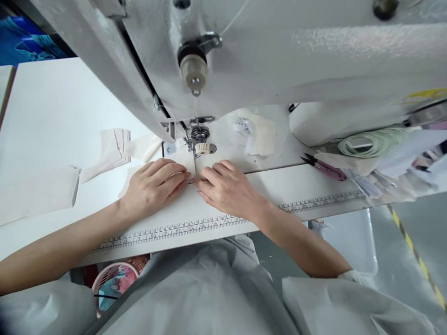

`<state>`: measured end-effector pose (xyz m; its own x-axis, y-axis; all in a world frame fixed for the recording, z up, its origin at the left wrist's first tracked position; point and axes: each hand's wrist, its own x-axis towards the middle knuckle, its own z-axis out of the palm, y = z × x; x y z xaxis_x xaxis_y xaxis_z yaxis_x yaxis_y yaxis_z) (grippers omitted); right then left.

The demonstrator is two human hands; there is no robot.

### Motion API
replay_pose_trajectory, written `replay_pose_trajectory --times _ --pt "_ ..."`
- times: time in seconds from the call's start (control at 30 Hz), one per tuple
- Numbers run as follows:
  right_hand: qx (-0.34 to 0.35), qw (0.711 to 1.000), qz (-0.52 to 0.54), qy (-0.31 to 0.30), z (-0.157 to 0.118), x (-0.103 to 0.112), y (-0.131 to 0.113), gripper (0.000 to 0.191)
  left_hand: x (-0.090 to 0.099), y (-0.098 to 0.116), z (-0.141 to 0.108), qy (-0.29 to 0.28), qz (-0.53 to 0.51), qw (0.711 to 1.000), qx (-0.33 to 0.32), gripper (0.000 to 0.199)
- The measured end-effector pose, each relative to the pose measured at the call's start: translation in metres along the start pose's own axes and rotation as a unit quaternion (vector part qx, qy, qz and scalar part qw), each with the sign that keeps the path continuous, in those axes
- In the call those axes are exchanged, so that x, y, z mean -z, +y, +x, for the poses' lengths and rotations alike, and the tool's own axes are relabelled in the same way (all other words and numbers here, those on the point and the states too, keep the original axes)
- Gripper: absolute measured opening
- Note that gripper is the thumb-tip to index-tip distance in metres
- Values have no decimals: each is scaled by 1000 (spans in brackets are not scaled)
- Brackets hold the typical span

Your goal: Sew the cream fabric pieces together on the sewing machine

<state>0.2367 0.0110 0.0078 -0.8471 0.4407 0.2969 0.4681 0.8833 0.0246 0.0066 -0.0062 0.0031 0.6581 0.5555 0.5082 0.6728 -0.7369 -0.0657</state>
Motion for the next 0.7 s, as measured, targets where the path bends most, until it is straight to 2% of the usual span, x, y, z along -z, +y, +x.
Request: replay_pose_trajectory --times 0.2,0.7 --pt "2 1000 -6 8 0 0 0 21 2 3 3 -5 38 999 -22 9" --pt "6 1000 6 2 0 -1 1 21 1 3 0 -11 31 999 -20 9"
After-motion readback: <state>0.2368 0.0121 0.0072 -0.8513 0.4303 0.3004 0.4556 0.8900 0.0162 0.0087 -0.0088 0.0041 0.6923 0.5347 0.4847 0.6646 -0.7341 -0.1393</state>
